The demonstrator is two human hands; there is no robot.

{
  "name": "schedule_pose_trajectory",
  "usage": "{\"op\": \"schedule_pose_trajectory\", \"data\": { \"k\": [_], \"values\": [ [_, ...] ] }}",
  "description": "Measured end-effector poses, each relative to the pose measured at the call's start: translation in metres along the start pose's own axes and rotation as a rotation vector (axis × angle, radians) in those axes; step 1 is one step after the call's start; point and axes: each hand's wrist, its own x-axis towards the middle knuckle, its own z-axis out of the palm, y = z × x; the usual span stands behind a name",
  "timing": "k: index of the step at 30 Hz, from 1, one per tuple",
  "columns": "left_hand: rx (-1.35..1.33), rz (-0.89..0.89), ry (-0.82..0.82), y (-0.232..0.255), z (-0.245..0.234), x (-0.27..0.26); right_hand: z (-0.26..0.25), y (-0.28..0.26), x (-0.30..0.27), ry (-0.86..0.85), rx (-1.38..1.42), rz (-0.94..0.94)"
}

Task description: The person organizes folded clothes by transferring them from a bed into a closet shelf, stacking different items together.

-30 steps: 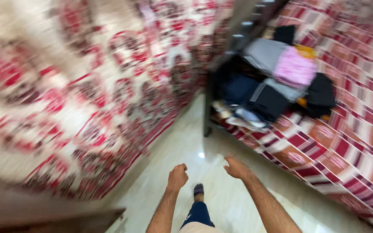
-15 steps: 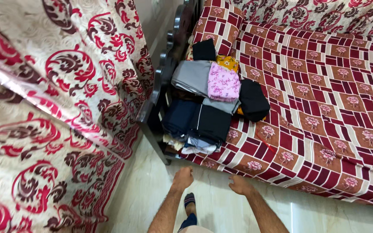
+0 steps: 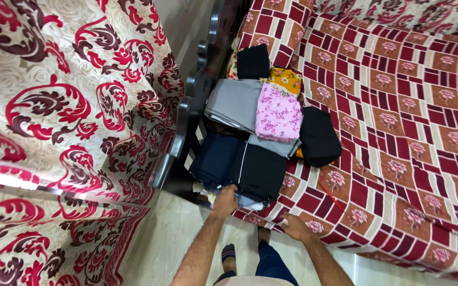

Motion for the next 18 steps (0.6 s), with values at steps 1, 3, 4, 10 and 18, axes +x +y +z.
{"op": "schedule_pose_trajectory", "data": {
  "k": [1, 3, 4, 10, 18],
  "values": [
    [-0.028, 0.006, 0.029, 0.001, -0.001, 0.012, -0.007, 0.002, 0.015, -0.006, 0.019, -0.016],
    [-0.054, 0.001, 0.066, 0.003, -0.005, 0.036, -0.023, 0.004, 0.042, -0.023, 0.036, -0.043],
    [-0.092, -0.051, 0.08, 0.006, -0.007, 0.046, -0.03, 0.004, 0.057, -0.036, 0.064, -0.065],
    [-0.147, -0.206, 0.225, 0.029, -0.039, 0.104, -0.069, 0.005, 0.127, -0.116, 0.139, -0.057],
    [-0.035, -0.222, 0.386, 0.046, -0.101, 0.202, -0.1, -0.007, 0.179, -0.06, 0.154, -0.195]
  ]
}}
